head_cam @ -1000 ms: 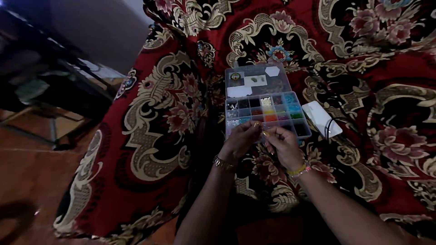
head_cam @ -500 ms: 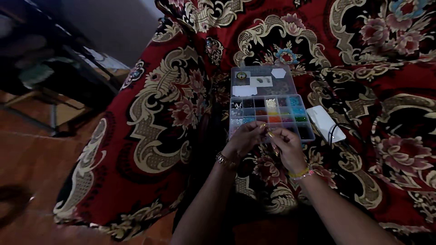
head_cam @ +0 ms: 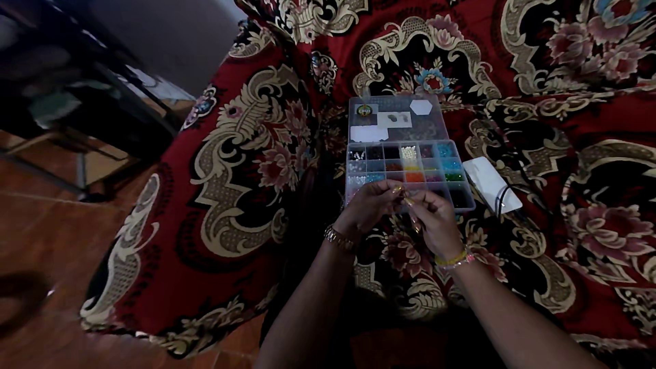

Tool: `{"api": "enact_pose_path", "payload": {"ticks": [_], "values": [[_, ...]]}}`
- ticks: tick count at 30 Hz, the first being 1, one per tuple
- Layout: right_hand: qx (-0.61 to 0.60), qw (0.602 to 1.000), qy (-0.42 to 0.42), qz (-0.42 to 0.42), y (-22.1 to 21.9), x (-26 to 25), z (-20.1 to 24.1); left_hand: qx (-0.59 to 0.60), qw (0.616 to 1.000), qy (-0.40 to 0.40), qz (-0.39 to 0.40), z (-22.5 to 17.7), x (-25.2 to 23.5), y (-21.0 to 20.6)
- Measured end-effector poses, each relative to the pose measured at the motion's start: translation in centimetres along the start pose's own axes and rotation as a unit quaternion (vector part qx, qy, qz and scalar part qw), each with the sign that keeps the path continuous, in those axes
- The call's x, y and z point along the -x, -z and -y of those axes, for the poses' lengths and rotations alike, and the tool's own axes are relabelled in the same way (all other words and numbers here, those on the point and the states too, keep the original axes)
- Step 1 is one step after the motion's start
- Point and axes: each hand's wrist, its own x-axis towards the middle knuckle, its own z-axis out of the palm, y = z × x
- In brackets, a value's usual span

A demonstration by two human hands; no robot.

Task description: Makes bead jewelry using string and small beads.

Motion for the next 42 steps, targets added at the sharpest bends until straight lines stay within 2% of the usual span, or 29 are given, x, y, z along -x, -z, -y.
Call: {"api": "enact_pose_path", "payload": {"ticks": [23,42], "values": [[0.017,1.000,-0.004,-0.003,-0.04,0.00,0.02,-0.021,1.000,-0.017,0.001,-0.15,0.17,0.09],[0.001,1.000,0.007,-0.025,-0.20,0.07,0.05,0.018,1.000,0.009,0.002,0.14,-0.09,-0.04]]}}
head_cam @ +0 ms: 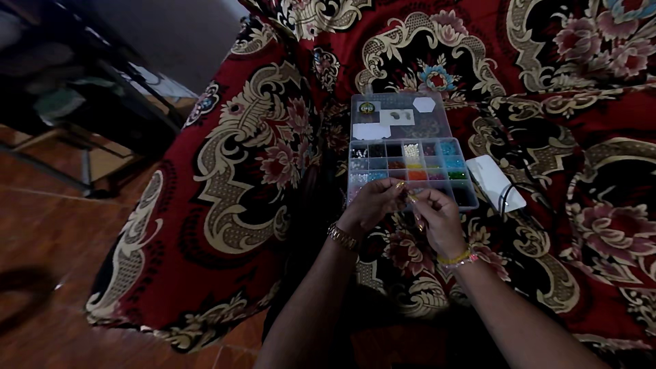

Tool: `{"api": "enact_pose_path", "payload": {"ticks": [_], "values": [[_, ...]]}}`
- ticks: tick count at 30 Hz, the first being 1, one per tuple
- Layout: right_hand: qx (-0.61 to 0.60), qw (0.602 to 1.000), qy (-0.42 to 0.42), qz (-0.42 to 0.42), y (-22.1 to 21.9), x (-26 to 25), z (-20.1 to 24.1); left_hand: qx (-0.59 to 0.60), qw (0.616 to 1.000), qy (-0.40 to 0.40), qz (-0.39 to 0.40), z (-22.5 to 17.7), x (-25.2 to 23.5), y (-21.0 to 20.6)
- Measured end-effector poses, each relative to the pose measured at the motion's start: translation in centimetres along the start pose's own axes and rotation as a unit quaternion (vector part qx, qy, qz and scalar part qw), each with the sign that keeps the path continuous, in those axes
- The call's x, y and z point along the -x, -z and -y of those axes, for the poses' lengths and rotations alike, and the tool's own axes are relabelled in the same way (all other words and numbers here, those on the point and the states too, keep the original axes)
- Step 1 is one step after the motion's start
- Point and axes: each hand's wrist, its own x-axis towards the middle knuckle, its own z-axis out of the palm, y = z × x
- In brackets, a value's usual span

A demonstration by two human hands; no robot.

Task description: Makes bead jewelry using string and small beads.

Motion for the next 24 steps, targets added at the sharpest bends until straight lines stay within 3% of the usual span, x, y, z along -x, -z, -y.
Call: {"api": "enact_pose_path", "payload": {"ticks": [24], "values": [[0.003,1.000,-0.006,-0.001,0.07,-0.01,0.13,-0.021,1.000,-0.014,0.003,0.06,0.01,0.00]]}}
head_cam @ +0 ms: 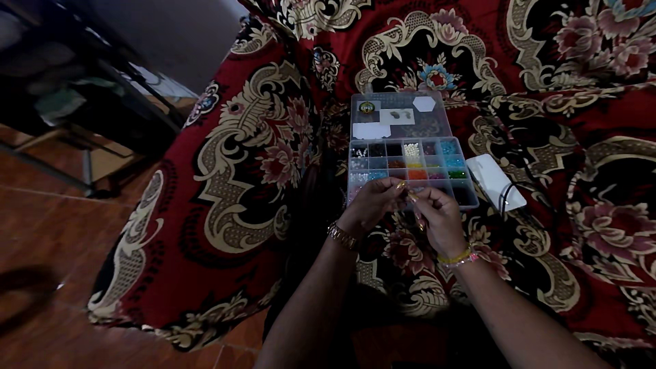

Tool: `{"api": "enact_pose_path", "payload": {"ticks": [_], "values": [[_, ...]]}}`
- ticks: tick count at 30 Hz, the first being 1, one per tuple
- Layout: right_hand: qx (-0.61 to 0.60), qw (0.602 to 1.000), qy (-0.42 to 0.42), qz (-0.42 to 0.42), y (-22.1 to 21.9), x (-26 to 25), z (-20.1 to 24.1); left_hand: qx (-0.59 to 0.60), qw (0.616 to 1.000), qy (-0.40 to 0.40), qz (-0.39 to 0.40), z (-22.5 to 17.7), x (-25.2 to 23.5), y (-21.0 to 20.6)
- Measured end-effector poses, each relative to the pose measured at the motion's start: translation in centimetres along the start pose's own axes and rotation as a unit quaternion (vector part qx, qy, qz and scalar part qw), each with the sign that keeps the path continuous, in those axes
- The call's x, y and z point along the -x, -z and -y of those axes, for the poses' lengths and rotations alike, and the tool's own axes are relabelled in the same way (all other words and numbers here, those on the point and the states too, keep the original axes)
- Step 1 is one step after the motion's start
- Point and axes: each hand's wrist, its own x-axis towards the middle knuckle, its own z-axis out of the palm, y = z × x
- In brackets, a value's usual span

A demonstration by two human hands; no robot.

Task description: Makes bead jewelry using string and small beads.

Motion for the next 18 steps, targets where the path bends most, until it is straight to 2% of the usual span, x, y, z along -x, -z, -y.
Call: {"api": "enact_pose_path", "payload": {"ticks": [13,18], "values": [[-0.005,1.000,-0.003,0.002,0.01,-0.05,0.04,0.013,1.000,0.000,0.002,0.06,-0.06,0.06],[0.000,1.000,-0.005,-0.002,-0.02,-0.07,-0.02,-0.023,1.000,-0.008,-0.004,0.01,0.02,0.04]]}}
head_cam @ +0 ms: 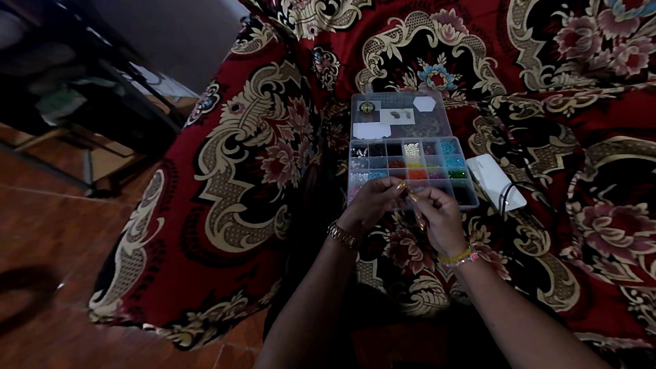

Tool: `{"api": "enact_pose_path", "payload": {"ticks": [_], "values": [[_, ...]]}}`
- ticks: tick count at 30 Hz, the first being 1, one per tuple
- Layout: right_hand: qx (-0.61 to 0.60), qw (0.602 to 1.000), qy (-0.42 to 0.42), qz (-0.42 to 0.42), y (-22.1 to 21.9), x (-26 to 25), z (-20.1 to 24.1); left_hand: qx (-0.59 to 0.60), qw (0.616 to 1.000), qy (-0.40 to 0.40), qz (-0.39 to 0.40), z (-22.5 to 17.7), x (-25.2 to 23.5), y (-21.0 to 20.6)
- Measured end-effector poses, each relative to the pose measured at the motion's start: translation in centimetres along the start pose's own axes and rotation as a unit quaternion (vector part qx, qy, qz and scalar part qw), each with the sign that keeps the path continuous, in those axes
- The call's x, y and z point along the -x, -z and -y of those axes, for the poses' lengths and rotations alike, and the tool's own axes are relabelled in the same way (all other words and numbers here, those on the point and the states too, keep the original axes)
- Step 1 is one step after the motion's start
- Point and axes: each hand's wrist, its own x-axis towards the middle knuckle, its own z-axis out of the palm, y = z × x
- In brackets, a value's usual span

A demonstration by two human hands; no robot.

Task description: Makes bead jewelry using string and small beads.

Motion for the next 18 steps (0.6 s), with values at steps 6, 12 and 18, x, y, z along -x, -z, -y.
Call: {"api": "enact_pose_path", "payload": {"ticks": [6,12,18], "values": [[0.004,1.000,-0.007,0.001,0.03,-0.05,0.05,-0.004,1.000,-0.004,0.007,0.00,-0.10,0.16],[0.003,1.000,-0.006,0.003,0.00,-0.06,0.05,-0.017,1.000,-0.014,0.007,-0.01,-0.15,0.28],[0.000,1.000,-0.003,0.009,0.02,-0.03,0.06,-0.012,1.000,-0.017,0.007,-0.08,-0.03,0.13]]}}
